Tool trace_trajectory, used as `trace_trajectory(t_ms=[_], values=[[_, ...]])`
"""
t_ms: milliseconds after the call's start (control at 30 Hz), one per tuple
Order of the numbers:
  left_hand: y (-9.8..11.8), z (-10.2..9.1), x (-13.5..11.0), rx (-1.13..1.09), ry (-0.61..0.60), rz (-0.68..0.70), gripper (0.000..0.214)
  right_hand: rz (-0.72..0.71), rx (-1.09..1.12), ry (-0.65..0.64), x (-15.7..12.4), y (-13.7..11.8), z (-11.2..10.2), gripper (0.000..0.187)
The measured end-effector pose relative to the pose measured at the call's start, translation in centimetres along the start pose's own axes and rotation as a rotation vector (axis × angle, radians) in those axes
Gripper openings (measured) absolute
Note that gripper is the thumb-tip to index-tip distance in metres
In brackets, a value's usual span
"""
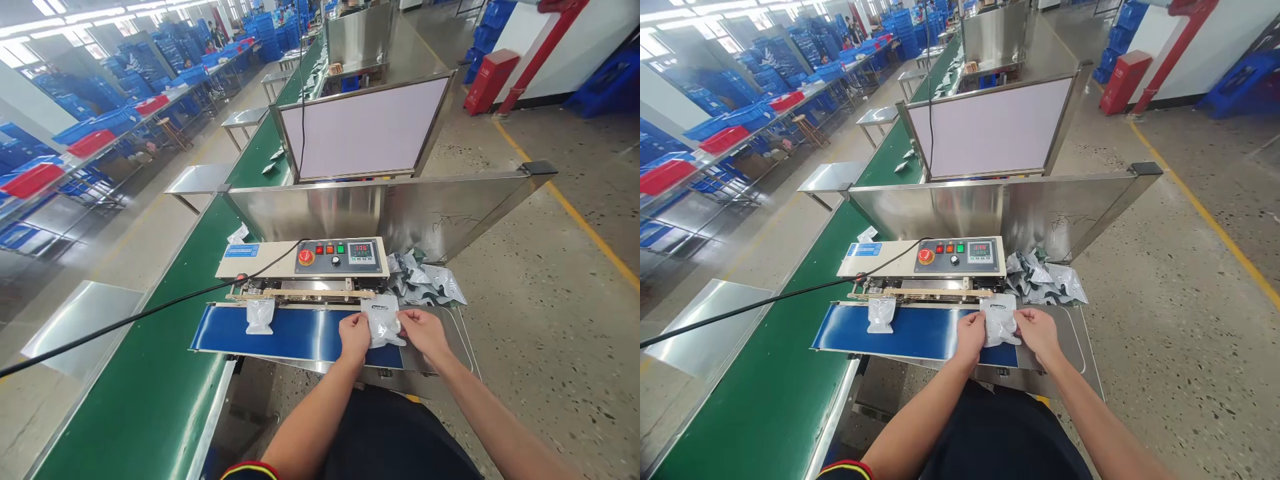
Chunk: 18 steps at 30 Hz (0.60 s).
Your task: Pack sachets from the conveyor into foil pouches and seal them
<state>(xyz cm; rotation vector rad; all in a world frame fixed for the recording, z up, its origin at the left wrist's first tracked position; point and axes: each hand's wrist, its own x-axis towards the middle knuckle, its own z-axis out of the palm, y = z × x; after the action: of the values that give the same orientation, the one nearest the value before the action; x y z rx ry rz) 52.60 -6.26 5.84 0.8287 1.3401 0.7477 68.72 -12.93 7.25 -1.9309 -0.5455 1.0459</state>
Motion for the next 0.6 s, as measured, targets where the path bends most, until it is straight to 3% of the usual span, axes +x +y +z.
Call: trace_trajectory(t_ms=[133,233,300,400,467,600], values=[[1.4,-4.3,-0.7,0.007,0.078,0.110,0.054,-0.048,-0.097,-0.043,3.9,-1.6,-0.6,0.042],[2.0,-7.4,-2.4,0.092,0.318,0.329,0.058,-0.143,-0.251,0.121,8.4,-3.8,-2.4,0.045],[1.8,-8.3,-3.6,0.159,0.387,0.431,0.054,-0.257,-0.468,0.218,11.3,-5.5,-3.0,0.049],[1.4,-7.6,-5.1,0.243,0.267,0.527,0.042,-0.363,-0.711,0.218,13.9,-7.6,-2.6,0.038],[1.3,-6.0,-5.6,0.298,0.154,0.595,0.039,-0.362,-0.721,0.193,14.2,-8.6,-2.6,0.031],[2.3,-1.6,-5.9,0.368,-0.015,0.799,0.031,-0.390,-0.664,0.254,11.1,-9.3,-5.0,0.025]])
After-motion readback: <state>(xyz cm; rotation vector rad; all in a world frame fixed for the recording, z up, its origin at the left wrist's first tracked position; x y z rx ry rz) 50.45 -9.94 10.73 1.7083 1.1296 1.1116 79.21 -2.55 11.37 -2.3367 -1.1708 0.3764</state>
